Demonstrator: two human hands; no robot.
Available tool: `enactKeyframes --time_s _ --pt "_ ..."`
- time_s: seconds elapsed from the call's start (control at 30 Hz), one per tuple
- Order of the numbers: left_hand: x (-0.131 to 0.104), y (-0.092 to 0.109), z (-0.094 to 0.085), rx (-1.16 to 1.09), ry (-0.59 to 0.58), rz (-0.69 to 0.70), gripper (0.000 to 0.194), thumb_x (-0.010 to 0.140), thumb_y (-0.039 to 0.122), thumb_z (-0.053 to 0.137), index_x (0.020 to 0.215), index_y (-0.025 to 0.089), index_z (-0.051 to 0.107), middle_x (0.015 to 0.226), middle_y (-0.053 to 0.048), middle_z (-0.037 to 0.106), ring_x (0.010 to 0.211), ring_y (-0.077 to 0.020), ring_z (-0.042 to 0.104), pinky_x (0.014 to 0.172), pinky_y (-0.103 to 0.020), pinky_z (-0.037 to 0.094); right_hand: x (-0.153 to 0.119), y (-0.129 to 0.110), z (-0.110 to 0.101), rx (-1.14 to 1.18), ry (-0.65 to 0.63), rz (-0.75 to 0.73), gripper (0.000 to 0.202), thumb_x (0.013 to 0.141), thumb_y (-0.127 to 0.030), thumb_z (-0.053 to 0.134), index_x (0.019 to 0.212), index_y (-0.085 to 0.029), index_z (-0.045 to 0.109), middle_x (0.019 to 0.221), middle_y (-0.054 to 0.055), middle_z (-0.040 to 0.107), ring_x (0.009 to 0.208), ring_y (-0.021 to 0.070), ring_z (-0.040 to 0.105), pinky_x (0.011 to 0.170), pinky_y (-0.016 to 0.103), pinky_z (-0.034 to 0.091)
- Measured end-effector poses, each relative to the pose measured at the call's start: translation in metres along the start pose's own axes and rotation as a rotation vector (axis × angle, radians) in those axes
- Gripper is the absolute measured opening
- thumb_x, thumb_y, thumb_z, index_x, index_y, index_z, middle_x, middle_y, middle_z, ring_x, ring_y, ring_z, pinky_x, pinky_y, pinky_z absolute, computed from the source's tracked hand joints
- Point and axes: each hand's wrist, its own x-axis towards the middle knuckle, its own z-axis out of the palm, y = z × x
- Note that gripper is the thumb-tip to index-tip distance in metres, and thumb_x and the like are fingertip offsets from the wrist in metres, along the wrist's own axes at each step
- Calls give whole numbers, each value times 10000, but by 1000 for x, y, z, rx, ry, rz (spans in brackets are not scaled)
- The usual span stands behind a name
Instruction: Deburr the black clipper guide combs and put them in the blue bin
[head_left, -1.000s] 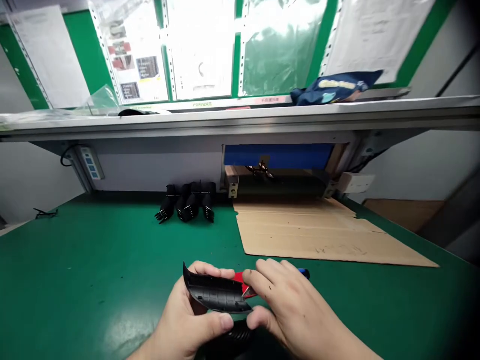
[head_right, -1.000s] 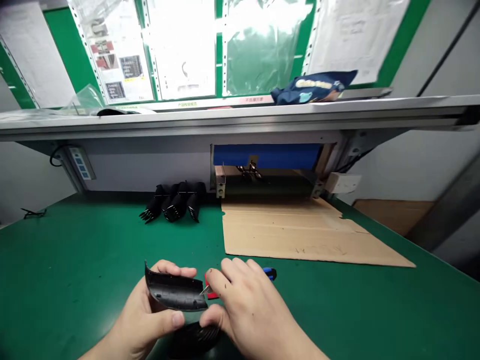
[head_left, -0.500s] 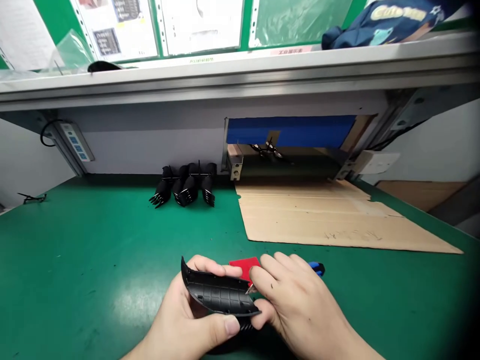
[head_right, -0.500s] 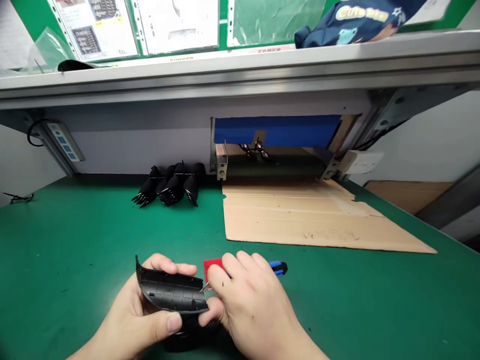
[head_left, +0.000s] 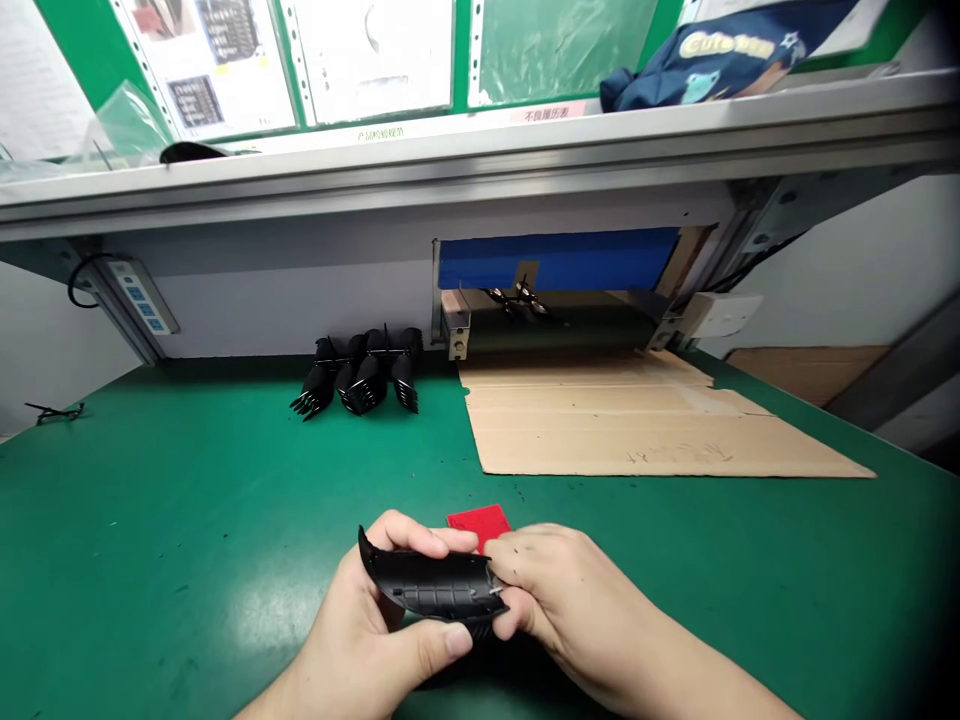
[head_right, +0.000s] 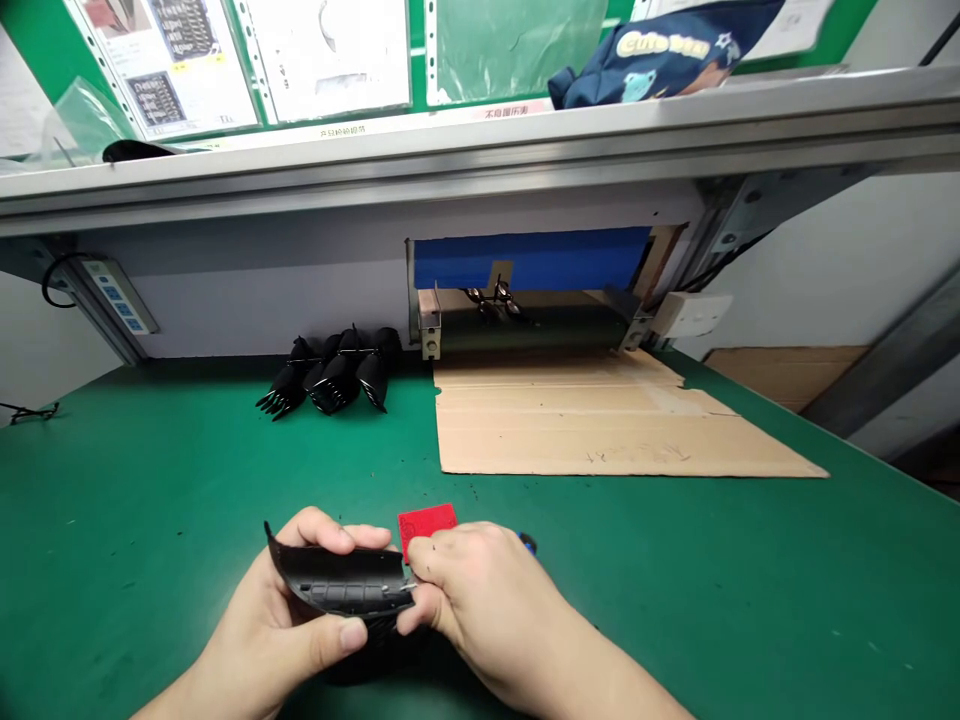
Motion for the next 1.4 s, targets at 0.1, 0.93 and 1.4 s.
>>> enactKeyframes --time_s 0.1,0.93,1.4 --pt "-1 -3 4 -82 3 3 362 689 174 814 950 215 566 1139 -62 634 1010 -213 620 854 -304 502 -1 -3 -13 349 -115 44 630 891 -756 215 657 -186 345 627 -35 384 590 124 361 551 245 283" --pt "9 1 -3 1063 -38 -42 236 815 335 662 1031 241 664 969 -46 639 895 -238 553 802 -322 397 -4 7 -4 104 245 207 441 951 -622 378 898 -210 524 840 23 584 753 181 536 676 299 427" --pt "2 -11 10 -141 356 -37 692 785 486 703 1320 157 412 1129 -136 624 1091 -281 559 862 -354 466 -4 -14 15 -20 277 114 506 933 -670 286 1013 -231 523 909 37 553 785 231 481 695 348 342"
